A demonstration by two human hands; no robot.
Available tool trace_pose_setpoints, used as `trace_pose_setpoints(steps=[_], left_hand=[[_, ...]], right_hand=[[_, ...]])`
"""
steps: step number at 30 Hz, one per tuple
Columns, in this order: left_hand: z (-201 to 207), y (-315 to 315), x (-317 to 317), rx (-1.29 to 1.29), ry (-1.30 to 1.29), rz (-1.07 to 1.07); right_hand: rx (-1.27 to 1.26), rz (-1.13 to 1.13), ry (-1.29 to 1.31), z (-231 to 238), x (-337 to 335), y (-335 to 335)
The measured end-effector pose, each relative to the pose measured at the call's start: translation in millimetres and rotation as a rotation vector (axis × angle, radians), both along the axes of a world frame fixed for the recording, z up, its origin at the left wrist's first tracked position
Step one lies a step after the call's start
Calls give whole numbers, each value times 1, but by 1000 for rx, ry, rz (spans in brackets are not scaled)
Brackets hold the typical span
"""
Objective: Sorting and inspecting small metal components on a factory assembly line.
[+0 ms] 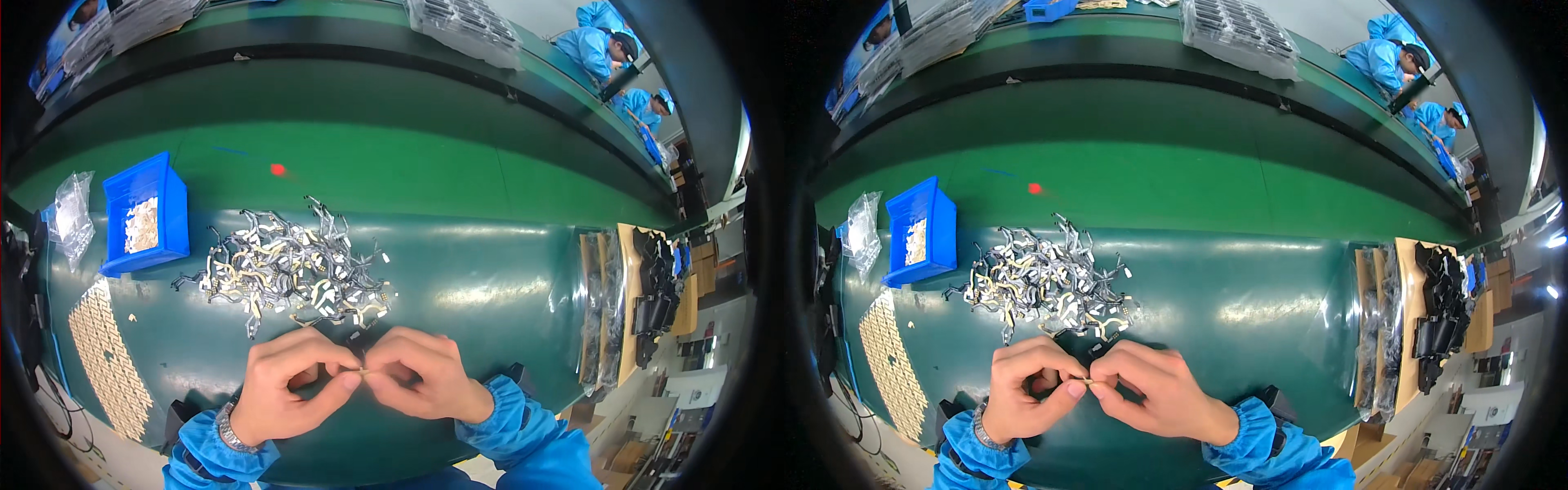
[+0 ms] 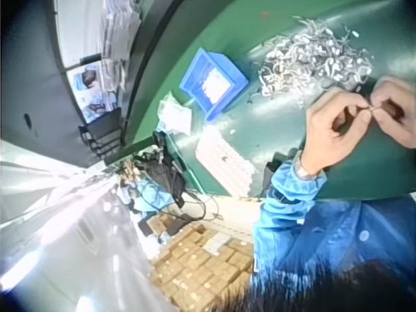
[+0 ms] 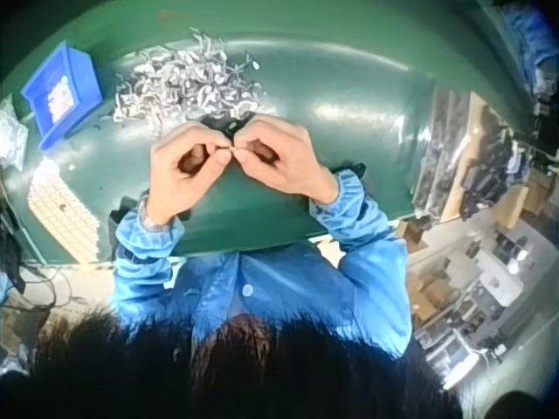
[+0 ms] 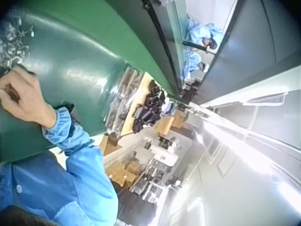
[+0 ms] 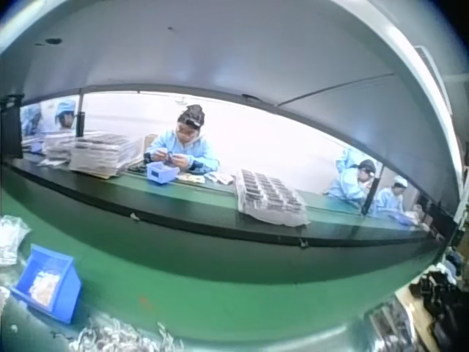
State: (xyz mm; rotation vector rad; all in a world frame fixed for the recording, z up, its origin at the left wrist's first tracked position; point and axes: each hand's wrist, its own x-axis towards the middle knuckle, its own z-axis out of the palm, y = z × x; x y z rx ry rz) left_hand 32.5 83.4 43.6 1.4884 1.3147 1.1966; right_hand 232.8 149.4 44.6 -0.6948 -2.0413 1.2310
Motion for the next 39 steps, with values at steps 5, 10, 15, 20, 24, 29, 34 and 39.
trace_pose_setpoints(steps=[5,10,15,20,24,29,34,39], left_hand=[[-1,-2,-1,-7,-1,-29],[-4,-4,1,-10,37,23],[-1,-5,4,43,83,160],[-2,-5,3,92,108,141],[-3,-6,4,112,73,135],[-3,-5,2,113,97,55],[-3,-4,1,97,88,30],[-3,-5,2,84,113,18]], right_hand=[[78,-2,7,-8,2,-2],[60,-164,-2,-11,0,-6],[221,-227,-18,-4,1,-11],[383,-227,69,-14,-2,-11],[394,-222,74,-12,-3,-12],[329,-209,75,-10,-2,-12],[254,-226,32,-5,-3,-13],[230,-238,20,-3,-3,-13]])
